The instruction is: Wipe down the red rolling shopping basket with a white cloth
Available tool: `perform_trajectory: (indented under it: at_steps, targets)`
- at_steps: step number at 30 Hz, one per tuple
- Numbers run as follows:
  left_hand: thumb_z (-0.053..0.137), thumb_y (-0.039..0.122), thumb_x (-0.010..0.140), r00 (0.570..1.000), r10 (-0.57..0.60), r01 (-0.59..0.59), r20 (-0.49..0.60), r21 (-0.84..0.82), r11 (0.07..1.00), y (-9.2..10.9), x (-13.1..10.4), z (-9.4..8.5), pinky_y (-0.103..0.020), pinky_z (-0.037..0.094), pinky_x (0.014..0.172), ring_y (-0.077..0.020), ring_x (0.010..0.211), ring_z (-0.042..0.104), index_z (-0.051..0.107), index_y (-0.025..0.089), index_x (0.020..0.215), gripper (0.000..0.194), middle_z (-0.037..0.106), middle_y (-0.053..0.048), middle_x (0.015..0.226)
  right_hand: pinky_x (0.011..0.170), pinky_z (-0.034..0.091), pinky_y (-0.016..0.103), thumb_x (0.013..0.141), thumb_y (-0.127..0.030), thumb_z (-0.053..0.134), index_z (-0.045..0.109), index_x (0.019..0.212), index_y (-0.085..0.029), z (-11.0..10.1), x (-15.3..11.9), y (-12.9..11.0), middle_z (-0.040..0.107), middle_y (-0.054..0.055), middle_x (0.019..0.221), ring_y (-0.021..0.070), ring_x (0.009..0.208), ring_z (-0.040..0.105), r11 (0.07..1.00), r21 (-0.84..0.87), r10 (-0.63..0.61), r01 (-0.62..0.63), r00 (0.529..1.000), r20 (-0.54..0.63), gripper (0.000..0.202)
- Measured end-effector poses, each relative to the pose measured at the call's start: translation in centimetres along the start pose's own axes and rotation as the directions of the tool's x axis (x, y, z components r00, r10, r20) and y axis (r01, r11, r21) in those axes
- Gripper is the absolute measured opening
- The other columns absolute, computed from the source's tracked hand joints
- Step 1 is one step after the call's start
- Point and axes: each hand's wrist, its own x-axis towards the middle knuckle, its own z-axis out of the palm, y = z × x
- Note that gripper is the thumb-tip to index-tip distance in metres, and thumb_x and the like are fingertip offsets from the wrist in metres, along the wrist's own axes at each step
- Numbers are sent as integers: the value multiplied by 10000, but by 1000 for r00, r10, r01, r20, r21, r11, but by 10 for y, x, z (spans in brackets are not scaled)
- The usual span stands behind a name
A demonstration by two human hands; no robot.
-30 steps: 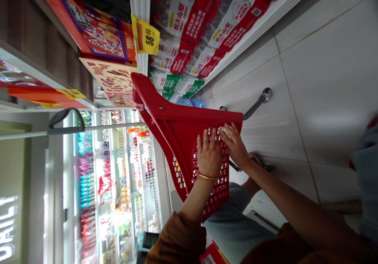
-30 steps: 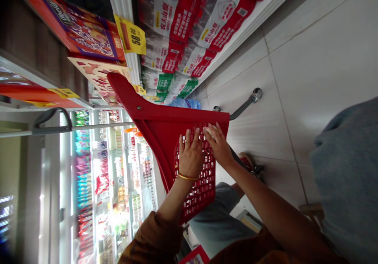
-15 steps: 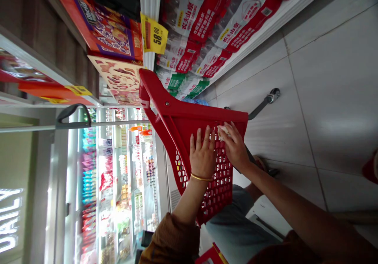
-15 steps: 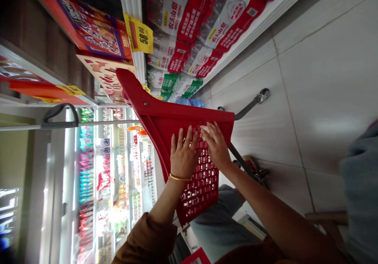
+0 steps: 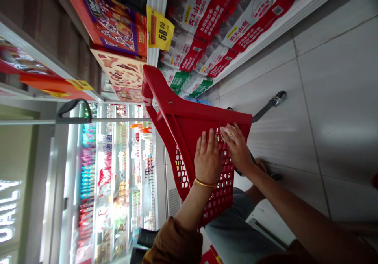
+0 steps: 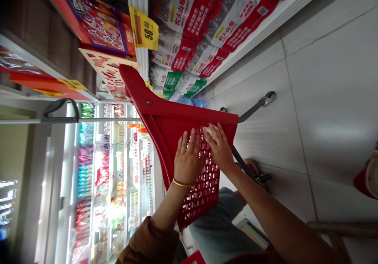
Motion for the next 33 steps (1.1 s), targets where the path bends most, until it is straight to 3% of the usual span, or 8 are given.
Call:
perform_trajectory:
  at_steps: [12,18,21,24,28,33]
  targets:
    - [478,363,928,1000,11,-11,-23,-8,1000,1,-1,0,-459,322,1167,-317,1439,251,419,100,1413,555,282,-98,1556,1136,342,571,932,-32,345,219,1499,-336,5,-18,22,337,72,1536,270,1451,248,997,-62,47,-53,994,-97,656]
    - [442,299,937,1000,23,-23,-7,-48,999,-7,-2,-7,-433,323,1169,-272,1434,279,346,61,1445,569,297,-127,1546,1134,369,523,946,-69,362,225,1501,-332,-5,9,-14,346,67,1532,261,1419,325,1000,-28,4,-10,984,-177,629]
    - [438,262,926,1000,-20,19,-20,-55,998,-9,-4,-10,-462,309,1171,-270,1447,246,303,57,1463,590,291,-156,1544,1144,364,503,955,-97,383,235,1500,-326,-6,27,-37,350,65,1532,256,1426,311,998,0,-56,56,989,-139,610]
    - [439,233,914,998,-51,50,-23,-55,997,-7,-7,-10,-473,288,1178,-265,1448,243,276,37,1469,611,325,-182,1524,1150,356,509,963,-135,404,251,1496,-327,-4,37,-46,368,53,1526,256,1455,239,995,25,-96,97,995,-22,587]
    - [447,251,918,998,-56,56,-11,-22,998,-6,-8,-10,-457,292,1179,-270,1428,294,316,31,1452,592,359,-175,1509,1151,352,517,961,-132,406,214,1507,-316,1,36,-40,341,64,1539,263,1465,199,995,5,-100,100,993,65,607]
    - [438,309,940,999,-50,50,-14,-11,999,-6,-9,-10,-452,304,1173,-272,1432,286,328,27,1443,587,330,-176,1523,1140,357,537,953,-94,382,167,1515,-322,3,26,-20,357,84,1525,272,1446,249,995,-60,-77,77,997,-1,643]
